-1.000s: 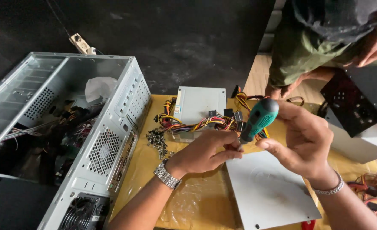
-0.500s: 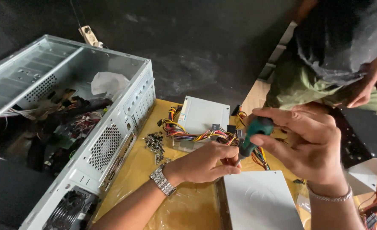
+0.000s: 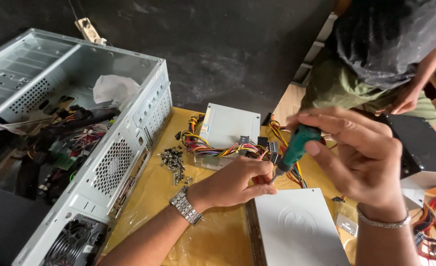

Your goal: The person uses a screwdriver to remove screws from a computer power supply unit placed on a table. They then open the casing to reveal the internal components and continue to manipulate the unit and its parts.

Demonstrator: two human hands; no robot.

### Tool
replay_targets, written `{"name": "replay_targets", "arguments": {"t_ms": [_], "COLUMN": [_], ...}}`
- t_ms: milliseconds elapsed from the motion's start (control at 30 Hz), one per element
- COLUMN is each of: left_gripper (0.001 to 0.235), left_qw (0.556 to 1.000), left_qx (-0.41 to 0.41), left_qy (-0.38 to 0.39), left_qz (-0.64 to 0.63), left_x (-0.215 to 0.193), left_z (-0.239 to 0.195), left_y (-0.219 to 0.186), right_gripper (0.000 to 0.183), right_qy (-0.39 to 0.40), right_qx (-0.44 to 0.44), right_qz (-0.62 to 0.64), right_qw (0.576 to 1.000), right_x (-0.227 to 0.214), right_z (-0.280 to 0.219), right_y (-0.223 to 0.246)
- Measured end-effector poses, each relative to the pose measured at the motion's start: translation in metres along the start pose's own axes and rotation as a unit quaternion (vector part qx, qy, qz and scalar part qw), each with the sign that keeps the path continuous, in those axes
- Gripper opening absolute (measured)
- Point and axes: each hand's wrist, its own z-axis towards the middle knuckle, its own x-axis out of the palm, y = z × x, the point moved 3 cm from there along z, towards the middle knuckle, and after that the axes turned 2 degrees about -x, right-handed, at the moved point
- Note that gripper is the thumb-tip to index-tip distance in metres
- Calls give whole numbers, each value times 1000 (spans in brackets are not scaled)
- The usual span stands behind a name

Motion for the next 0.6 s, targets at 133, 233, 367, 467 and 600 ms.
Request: {"name": "replay_targets", "arguments": {"t_ms": [133, 233, 367, 467, 600], "left_gripper": [29, 31, 22, 16, 21], "left_qw": [1000, 997, 996, 995, 989], "left_qx": [14, 46, 58, 62, 85], "left_qy": [-10, -33, -61, -75, -109], "left_qz": [4, 48, 23, 27, 44], "left_x": [-1, -4, -4, 0, 5], "left_z": [-2, -2, -1, -2, -2], "left_y": [-4, -12, -11, -4, 0], "right_gripper": [36, 28, 37, 37, 36], "right_qy": [-29, 55, 133, 125, 127], "right_qx": [-27, 29, 19, 26, 0], "right_qz": [-94, -49, -69, -90, -23], "right_qw": [995, 997, 988, 988, 992], "right_x": [-6, -16, -24, -23, -21], "right_z": [-1, 16, 19, 17, 9], "right_y": [-4, 11, 11, 14, 12]}}
